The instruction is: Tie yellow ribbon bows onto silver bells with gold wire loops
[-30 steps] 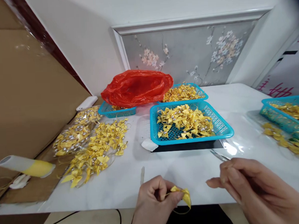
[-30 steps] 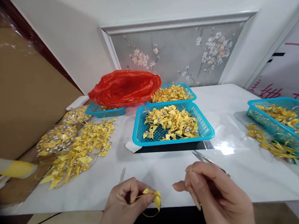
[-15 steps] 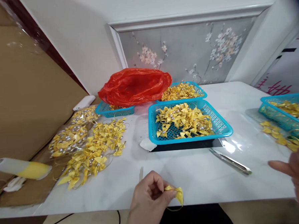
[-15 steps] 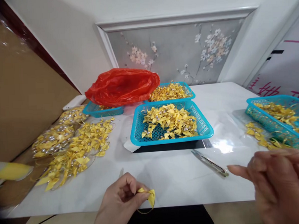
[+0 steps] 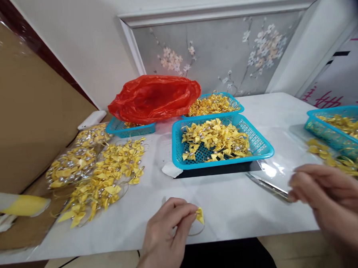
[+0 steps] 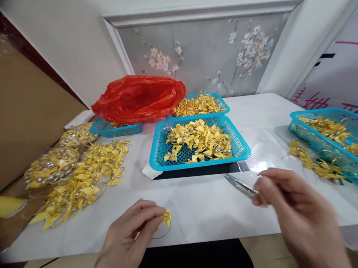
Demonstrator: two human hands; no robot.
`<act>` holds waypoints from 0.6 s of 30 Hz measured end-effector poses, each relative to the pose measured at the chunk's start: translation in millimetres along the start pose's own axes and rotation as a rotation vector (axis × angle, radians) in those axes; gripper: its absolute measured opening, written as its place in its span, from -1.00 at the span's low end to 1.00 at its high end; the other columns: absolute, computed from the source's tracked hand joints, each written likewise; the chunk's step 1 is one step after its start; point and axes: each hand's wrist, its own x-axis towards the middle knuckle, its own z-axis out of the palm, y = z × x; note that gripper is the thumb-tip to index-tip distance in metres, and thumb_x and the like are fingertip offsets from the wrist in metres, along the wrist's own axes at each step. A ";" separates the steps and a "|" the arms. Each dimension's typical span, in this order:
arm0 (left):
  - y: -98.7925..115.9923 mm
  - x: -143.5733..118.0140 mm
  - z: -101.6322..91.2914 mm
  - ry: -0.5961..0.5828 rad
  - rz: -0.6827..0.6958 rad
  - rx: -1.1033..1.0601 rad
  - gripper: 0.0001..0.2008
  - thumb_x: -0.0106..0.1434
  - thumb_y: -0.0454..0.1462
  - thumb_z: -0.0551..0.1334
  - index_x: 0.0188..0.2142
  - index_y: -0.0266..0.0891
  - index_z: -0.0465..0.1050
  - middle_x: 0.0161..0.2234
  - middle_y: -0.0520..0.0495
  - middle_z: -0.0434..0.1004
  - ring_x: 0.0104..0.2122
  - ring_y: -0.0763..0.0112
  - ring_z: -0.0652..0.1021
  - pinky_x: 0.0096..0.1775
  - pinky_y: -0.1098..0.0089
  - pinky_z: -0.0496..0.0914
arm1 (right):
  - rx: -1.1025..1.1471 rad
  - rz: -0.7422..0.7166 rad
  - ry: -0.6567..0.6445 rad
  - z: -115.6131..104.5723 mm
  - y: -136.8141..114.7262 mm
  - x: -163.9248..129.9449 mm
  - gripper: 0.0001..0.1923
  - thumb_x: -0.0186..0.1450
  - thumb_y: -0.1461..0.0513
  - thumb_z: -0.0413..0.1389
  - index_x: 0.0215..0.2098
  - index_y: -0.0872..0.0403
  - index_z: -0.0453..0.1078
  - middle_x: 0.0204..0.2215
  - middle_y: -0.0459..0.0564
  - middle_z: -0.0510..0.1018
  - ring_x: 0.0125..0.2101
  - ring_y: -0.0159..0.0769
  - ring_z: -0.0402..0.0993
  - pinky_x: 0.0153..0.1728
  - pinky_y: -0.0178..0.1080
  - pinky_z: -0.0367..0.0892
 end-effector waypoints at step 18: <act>11.3 -8.5 12.2 0.088 -0.058 -0.169 -0.76 0.14 -0.39 0.36 -0.30 0.05 0.63 -0.34 0.08 0.61 -0.42 0.42 0.55 -0.42 0.59 0.44 | -0.602 -0.261 -0.323 0.0 62.2 6.6 -0.70 0.30 0.05 0.00 -0.19 0.01 0.46 -0.35 0.05 0.60 -0.40 -0.09 0.57 -0.48 -0.16 0.43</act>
